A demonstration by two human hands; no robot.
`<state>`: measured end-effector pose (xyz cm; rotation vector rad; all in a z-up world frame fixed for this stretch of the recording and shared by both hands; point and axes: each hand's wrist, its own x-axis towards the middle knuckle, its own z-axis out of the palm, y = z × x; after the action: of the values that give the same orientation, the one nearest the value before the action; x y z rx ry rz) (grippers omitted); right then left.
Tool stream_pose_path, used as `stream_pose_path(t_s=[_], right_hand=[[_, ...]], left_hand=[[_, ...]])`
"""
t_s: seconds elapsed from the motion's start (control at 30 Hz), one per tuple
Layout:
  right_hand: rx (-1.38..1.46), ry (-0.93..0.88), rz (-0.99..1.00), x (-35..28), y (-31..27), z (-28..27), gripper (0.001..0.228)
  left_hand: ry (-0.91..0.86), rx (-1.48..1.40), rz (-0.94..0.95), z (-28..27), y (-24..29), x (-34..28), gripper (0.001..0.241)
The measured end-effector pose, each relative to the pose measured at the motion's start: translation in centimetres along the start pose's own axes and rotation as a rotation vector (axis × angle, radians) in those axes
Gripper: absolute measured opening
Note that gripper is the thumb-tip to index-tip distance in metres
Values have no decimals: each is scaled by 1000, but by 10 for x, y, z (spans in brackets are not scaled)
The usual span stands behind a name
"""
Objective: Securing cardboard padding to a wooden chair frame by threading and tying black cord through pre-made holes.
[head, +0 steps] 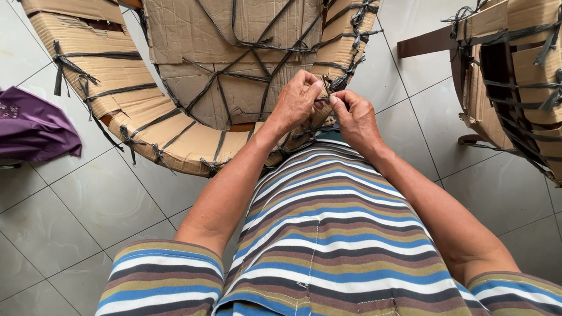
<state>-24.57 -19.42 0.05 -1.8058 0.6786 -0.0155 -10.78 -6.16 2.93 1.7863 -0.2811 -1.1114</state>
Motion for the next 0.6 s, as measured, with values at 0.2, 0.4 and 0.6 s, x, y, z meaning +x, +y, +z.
stream_pose_path(t_s=[0.2, 0.4, 0.6], right_hand=[[45, 54, 24, -1, -6, 0, 17], [-309, 147, -115, -9, -41, -7, 11], [-655, 120, -399, -2, -9, 1, 9]], left_hand=[[37, 109, 74, 1, -31, 17, 29], [50, 172, 206, 9, -15, -3, 35], [44, 103, 203, 11, -21, 6, 35]])
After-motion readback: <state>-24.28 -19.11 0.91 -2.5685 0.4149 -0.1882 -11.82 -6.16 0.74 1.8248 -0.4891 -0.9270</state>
